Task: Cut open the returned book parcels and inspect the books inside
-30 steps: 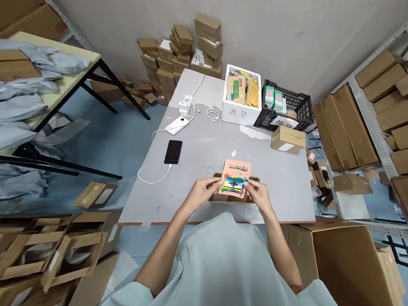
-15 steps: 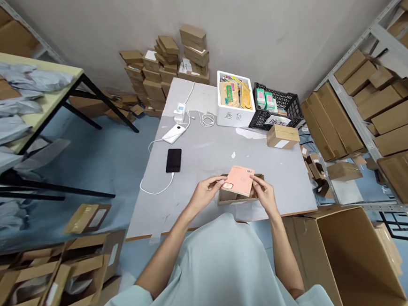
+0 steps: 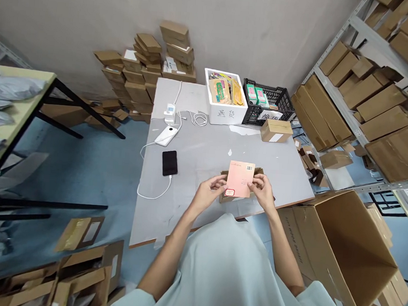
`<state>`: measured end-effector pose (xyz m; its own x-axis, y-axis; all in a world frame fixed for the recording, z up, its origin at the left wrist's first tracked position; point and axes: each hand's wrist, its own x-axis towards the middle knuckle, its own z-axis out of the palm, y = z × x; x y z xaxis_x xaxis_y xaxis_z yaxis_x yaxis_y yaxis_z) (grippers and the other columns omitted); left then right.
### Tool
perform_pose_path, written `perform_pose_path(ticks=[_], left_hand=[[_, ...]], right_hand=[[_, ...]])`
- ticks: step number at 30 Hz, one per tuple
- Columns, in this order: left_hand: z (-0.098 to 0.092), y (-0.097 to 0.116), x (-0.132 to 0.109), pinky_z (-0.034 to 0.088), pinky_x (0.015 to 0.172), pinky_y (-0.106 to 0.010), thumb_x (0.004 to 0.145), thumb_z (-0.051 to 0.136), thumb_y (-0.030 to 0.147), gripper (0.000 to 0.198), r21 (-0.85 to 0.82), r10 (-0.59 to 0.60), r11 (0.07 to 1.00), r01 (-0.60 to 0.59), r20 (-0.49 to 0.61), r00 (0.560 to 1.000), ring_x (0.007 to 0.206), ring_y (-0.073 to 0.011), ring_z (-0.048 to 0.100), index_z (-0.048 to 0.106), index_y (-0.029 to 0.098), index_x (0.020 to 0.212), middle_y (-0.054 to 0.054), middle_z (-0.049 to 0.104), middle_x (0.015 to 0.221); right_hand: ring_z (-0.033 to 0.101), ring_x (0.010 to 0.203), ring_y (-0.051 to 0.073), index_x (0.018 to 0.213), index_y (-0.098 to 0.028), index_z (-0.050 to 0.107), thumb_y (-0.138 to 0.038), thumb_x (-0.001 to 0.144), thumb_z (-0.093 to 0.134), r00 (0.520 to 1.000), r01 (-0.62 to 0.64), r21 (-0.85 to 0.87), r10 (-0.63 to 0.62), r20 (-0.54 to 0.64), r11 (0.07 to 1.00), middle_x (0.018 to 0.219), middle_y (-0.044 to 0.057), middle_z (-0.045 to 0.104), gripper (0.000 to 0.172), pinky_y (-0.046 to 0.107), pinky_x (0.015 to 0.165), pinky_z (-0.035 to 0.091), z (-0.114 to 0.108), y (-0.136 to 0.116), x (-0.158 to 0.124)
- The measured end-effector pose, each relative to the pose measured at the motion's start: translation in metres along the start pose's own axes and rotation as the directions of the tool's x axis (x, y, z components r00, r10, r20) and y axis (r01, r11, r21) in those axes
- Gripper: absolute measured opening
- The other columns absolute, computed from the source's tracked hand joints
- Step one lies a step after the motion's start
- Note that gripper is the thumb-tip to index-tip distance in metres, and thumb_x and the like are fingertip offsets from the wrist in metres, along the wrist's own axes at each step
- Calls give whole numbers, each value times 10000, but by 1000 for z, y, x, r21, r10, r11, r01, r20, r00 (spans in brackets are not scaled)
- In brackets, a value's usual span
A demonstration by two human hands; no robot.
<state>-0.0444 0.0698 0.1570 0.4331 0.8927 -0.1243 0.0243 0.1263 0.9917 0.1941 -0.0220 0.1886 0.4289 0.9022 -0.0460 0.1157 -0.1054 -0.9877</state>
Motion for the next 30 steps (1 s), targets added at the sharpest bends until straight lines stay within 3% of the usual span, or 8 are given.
perform_pose_path(ticks=[3, 8, 11, 14, 18, 24, 26, 30], left_hand=[[1, 4, -1, 663, 864, -386, 862, 823, 545, 453, 34, 41, 999, -40, -25, 999, 893, -234, 786, 881, 209, 1161, -98, 880, 1104], [1, 11, -2, 656, 870, -374, 896, 816, 561, 355, 131, 153, 982, -137, -119, 981, 966, -254, 800, 912, 242, 1020, -90, 878, 1102], [3, 12, -1, 673, 900, -399, 907, 829, 631, 419, 143, 164, 980, -140, -171, 971, 975, -270, 812, 922, 249, 1051, -95, 885, 1096], [10, 9, 2, 700, 960, -459, 883, 843, 740, 556, 87, 85, 994, -69, -199, 976, 969, -300, 840, 918, 227, 1082, -112, 897, 1099], [23, 9, 5, 705, 1007, -502, 922, 756, 846, 704, 62, 61, 997, -50, -186, 981, 981, -312, 856, 902, 206, 1176, -118, 898, 1163], [51, 13, 6, 675, 1083, -481, 900, 814, 783, 682, 79, 38, 997, -16, -293, 955, 1217, -339, 823, 878, 201, 1248, -143, 856, 1348], [61, 13, 6, 685, 1029, -448, 904, 830, 727, 638, 77, 43, 997, -18, -329, 943, 1163, -312, 830, 853, 198, 1260, -152, 858, 1322], [78, 11, 7, 678, 876, -370, 875, 868, 666, 650, 31, 29, 999, -18, -400, 916, 936, -226, 819, 755, 188, 1300, -149, 863, 1232]], right_hand=[[741, 876, 236, 1278, -247, 737, -593, 832, 915, 1000, -1, 23, 0, 30, 1000, 1085, 90, 865, 592, 361, 798, 608, 1, -1, 3], [707, 880, 227, 1029, -234, 879, -582, 863, 886, 996, 87, -62, -86, 22, 994, 1094, 91, 820, 385, 357, 792, 604, -1, -6, 9], [686, 804, 209, 1017, -238, 916, -589, 883, 869, 997, 64, -24, -63, 43, 998, 971, 62, 785, 378, 341, 733, 597, -3, -7, 11], [663, 679, 190, 1039, -226, 933, -592, 884, 870, 996, -13, 26, 11, 84, 1000, 881, 49, 796, 402, 341, 666, 594, -7, -6, 13], [708, 680, 209, 1147, -229, 937, -613, 878, 859, 993, -34, 36, 29, 118, 999, 904, 57, 846, 475, 341, 631, 620, -20, -3, 21], [825, 1024, 304, 1220, -239, 926, -686, 944, 786, 978, 0, 15, -3, 210, 1000, 1172, 109, 897, 543, 419, 861, 710, -44, 2, 33], [832, 1031, 313, 1194, -242, 933, -681, 907, 834, 971, -30, 26, 23, 240, 999, 1120, 103, 905, 534, 435, 899, 710, -48, 7, 37], [804, 846, 269, 1140, -225, 942, -615, 791, 943, 970, -86, 76, 66, 234, 993, 932, 77, 895, 524, 406, 816, 697, -55, 23, 44]])
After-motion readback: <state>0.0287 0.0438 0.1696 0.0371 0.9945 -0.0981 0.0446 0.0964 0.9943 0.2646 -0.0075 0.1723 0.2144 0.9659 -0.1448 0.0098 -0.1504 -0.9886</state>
